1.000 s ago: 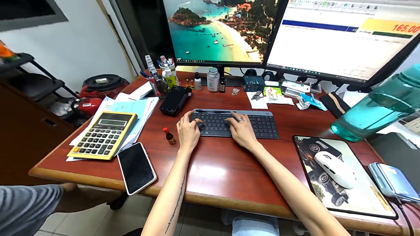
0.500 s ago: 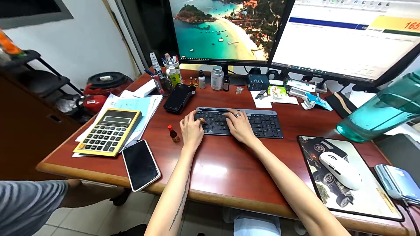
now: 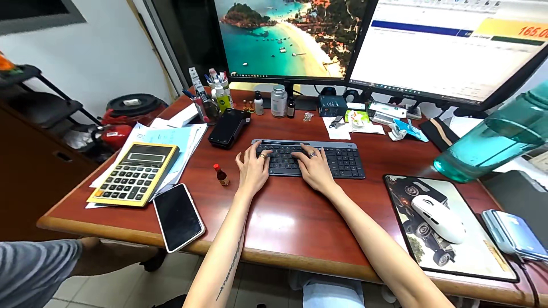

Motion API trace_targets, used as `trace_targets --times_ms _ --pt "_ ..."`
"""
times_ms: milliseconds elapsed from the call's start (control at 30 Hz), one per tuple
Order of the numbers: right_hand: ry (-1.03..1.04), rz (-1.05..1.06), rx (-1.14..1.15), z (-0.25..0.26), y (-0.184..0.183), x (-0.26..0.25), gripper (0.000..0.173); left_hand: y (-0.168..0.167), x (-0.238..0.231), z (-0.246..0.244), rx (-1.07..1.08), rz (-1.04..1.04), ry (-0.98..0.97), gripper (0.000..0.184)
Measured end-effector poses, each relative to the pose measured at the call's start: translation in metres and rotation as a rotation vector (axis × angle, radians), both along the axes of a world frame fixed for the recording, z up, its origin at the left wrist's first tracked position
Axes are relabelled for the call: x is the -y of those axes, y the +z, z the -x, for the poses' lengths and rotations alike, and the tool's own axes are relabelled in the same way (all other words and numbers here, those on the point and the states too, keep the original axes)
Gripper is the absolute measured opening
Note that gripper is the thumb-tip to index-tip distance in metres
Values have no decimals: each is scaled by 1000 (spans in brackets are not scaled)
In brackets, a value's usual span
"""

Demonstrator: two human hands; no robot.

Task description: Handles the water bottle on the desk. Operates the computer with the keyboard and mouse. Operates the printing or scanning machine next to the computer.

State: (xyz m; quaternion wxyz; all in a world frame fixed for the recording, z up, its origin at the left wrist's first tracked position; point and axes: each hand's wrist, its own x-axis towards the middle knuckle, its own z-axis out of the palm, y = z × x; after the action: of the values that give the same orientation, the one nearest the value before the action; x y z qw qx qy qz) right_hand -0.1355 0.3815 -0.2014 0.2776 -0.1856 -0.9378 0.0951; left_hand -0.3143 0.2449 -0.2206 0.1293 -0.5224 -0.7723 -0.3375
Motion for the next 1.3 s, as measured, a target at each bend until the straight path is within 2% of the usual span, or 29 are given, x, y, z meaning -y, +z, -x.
trace_targets --times_ms 167,333,633,900,1033,1200,1300 --pt "-8 -40 80 4 -2 -3 37 -1 -4 2 -13 -4 1 31" --pt "-17 -48 -22 2 4 -1 38 -1 -5 1 -37 40 -23 33" --pt "49 -58 -21 -4 -8 1 36 -4 -11 -4 -56 93 -68 46" --pt "184 11 37 -32 -14 17 40 -1 -9 -1 -50 -77 -2 47" --pt "152 9 78 -53 -8 11 40 -2 -9 -1 -39 -66 12 49" --pt "103 59 235 -76 0 -3 43 -2 -7 0 -42 -65 17 50" --pt "90 42 167 -84 -9 -11 42 -3 -8 1 -33 -73 20 50"
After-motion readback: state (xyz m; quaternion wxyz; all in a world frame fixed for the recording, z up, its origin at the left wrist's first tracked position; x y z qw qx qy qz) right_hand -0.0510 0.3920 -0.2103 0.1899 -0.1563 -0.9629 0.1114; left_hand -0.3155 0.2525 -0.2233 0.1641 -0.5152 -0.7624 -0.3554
